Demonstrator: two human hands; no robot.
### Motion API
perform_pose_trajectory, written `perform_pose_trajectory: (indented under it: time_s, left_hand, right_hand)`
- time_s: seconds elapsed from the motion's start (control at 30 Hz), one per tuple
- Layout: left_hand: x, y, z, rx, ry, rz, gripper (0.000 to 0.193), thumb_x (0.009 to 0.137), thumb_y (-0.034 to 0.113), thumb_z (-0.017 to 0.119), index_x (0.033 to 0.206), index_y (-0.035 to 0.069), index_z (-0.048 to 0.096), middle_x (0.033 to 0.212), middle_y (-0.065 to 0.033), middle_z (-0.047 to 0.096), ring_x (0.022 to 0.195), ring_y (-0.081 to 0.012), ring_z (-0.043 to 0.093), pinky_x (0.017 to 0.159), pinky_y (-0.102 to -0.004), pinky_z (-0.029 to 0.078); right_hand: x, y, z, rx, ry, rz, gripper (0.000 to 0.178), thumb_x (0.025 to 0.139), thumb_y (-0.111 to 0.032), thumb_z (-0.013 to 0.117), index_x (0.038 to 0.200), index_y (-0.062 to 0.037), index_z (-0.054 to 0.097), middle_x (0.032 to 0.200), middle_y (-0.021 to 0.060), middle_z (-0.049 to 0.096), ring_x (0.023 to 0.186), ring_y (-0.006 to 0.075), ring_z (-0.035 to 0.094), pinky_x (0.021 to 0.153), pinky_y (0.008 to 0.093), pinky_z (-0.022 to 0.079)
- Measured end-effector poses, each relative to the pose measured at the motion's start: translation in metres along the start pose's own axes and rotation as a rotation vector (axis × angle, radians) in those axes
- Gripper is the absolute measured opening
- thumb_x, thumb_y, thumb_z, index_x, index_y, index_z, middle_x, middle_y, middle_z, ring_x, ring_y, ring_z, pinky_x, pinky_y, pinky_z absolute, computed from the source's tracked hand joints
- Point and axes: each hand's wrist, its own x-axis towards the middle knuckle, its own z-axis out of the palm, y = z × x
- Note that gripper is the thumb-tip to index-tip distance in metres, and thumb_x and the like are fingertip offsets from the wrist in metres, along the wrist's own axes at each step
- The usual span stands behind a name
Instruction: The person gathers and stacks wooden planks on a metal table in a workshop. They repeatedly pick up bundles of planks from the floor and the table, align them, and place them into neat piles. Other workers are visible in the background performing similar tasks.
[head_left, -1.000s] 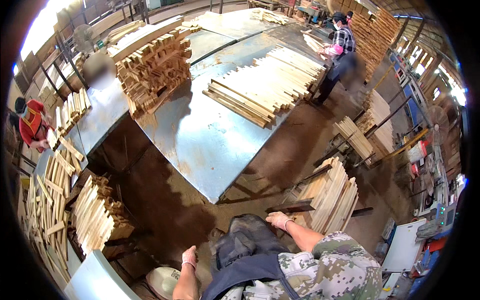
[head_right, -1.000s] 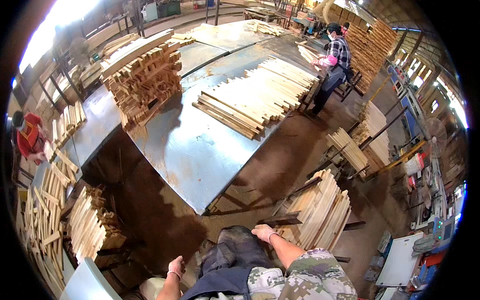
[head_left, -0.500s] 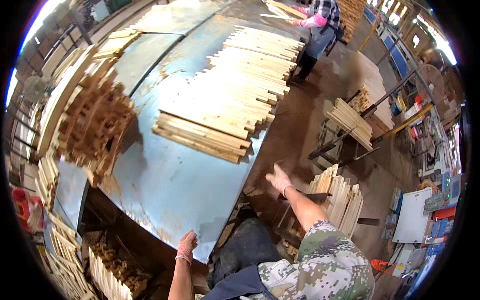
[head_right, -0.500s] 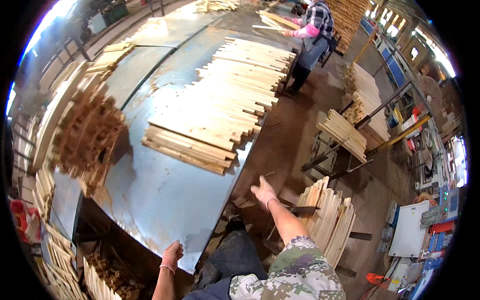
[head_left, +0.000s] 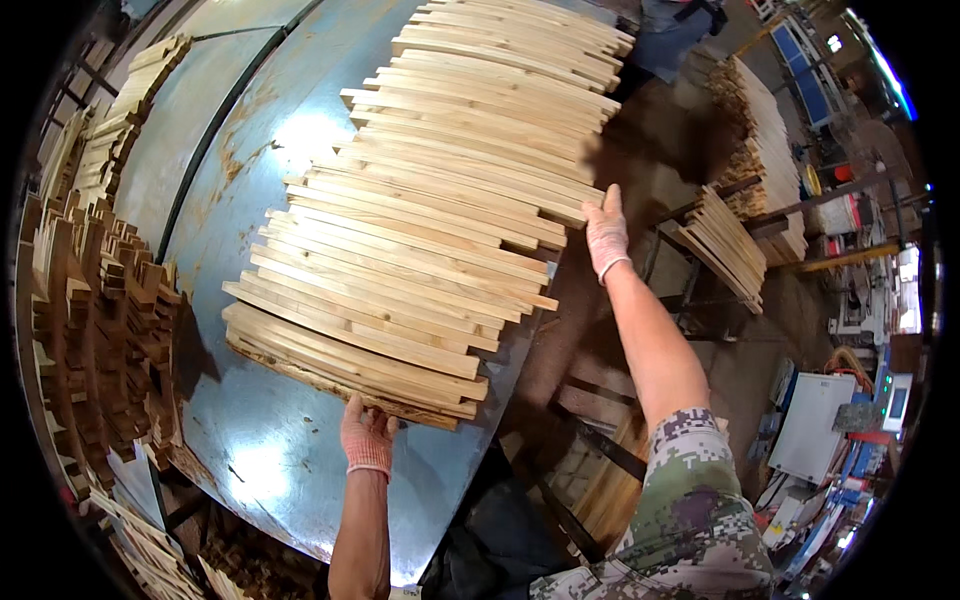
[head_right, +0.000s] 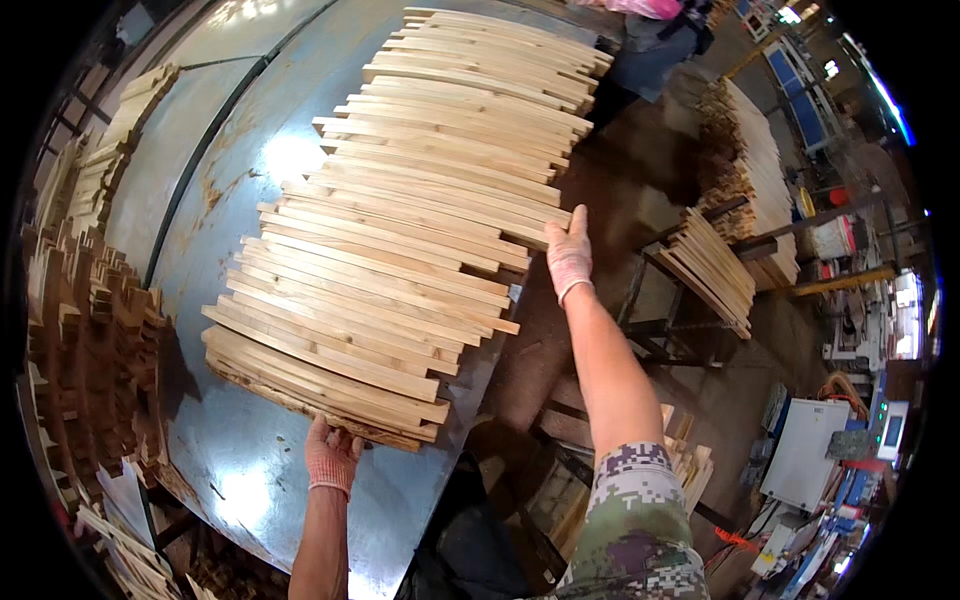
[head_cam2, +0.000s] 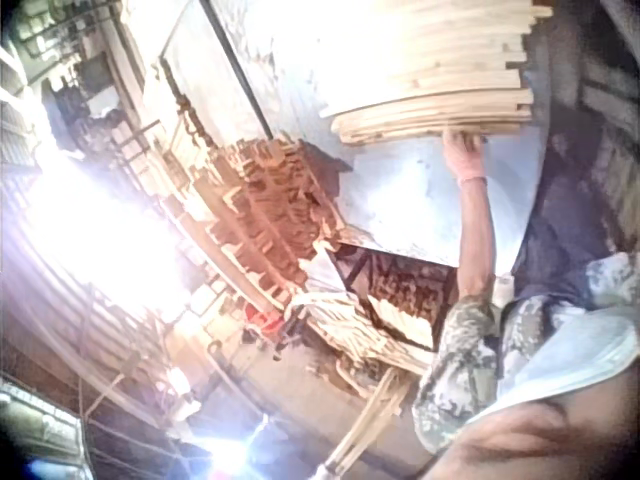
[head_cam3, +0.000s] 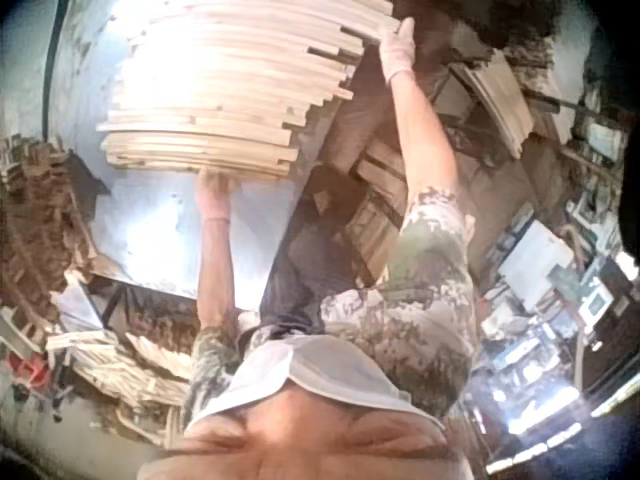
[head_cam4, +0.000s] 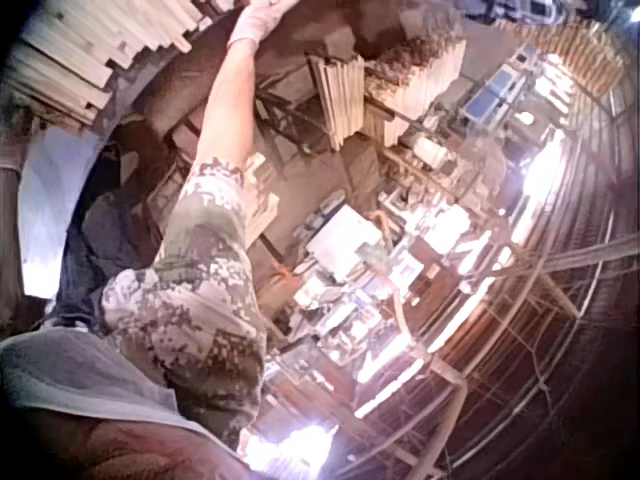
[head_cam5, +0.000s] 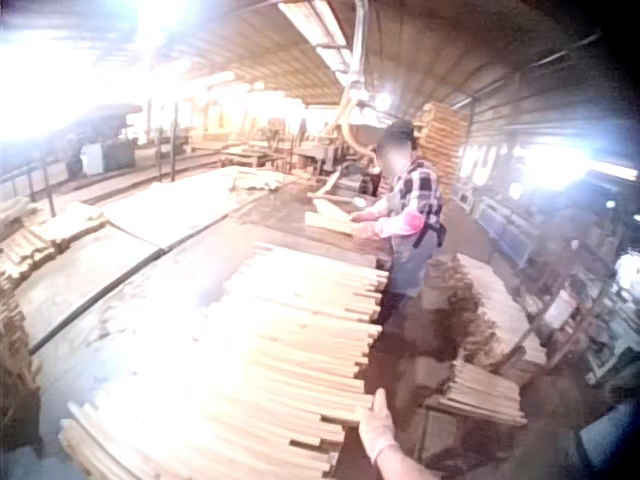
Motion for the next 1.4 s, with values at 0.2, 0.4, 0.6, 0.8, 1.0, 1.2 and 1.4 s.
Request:
perform_pose_trajectory:
  time_s: [0.2,0.4,0.6,0.8,1.0,1.2,1.4]
  left_hand:
    - [0.008,-0.009,-0.004,0.153,-0.028,0.171,0.034,0.1,0.039,0.076,0.115,0.009,0.067,0.089,-0.003,0.069,0.075,-0.0183,0.066,0.061,-0.0337,0.054]
    - [0.019,0.006,-0.07,0.493,0.115,0.627,0.032,0.104,0.032,0.074,0.104,0.0,0.07,0.092,-0.007,0.071,0.075,-0.0134,0.06,0.069,-0.03,0.052]
    - [0.048,0.058,-0.144,0.773,0.378,0.79,0.035,0.102,0.03,0.076,0.11,-0.003,0.07,0.096,-0.0089,0.072,0.086,-0.0192,0.064,0.081,-0.0359,0.054]
    - [0.078,0.104,-0.159,1.382,0.389,1.017,0.064,0.109,0.05,0.055,0.149,0.0,0.056,0.157,-0.0281,0.049,0.143,-0.0455,0.045,0.122,-0.0559,0.031]
    - [0.108,0.112,-0.149,1.293,0.416,0.876,0.085,0.107,0.063,0.046,0.167,0.003,0.036,0.176,-0.0293,0.023,0.161,-0.0524,0.017,0.131,-0.0621,0.007]
    - [0.09,0.122,-0.147,1.155,0.451,0.753,0.087,0.102,0.052,0.067,0.164,-0.003,0.037,0.168,-0.029,0.04,0.153,-0.046,0.04,0.126,-0.0566,0.032]
    - [0.041,0.118,-0.139,0.134,-0.098,0.563,0.077,0.088,0.026,0.088,0.151,0.002,0.052,0.133,-0.0106,0.07,0.114,-0.0221,0.07,0.099,-0.0371,0.059]
  right_hand:
    - [0.04,0.041,-0.009,0.075,0.094,0.106,0.073,0.103,-0.025,0.065,0.163,0.0064,0.04,0.165,0.0198,0.05,0.151,0.0276,0.049,0.124,0.0329,0.035]
    - [-0.072,0.018,-0.014,-0.09,-0.208,0.124,0.061,0.101,-0.02,0.069,0.153,0.0074,0.054,0.153,0.0204,0.061,0.142,0.0281,0.058,0.121,0.0378,0.043]
    - [-0.169,0.023,-0.025,-0.337,-0.879,-0.076,0.049,0.102,-0.016,0.071,0.146,0.0056,0.061,0.144,0.0227,0.067,0.133,0.0318,0.065,0.117,0.04,0.048]
    - [-0.077,0.0,0.103,-0.129,-0.481,-0.333,0.056,0.106,-0.028,0.066,0.151,0.0039,0.057,0.15,0.0272,0.062,0.134,0.037,0.065,0.114,0.0437,0.05]
    - [-0.081,-0.047,0.197,0.089,-0.746,-0.102,0.079,0.101,-0.033,0.068,0.164,0.005,0.039,0.16,0.026,0.053,0.146,0.0361,0.055,0.121,0.0408,0.043]
    - [-0.106,-0.067,0.195,0.252,-0.976,0.225,0.091,0.094,-0.03,0.08,0.165,0.0047,0.036,0.153,0.0187,0.057,0.131,0.0274,0.062,0.114,0.0394,0.049]
    - [-0.146,-0.082,0.164,0.154,-1.003,0.424,0.086,0.083,-0.017,0.089,0.15,0.0113,0.043,0.13,0.0188,0.066,0.116,0.0265,0.068,0.104,0.0392,0.057]
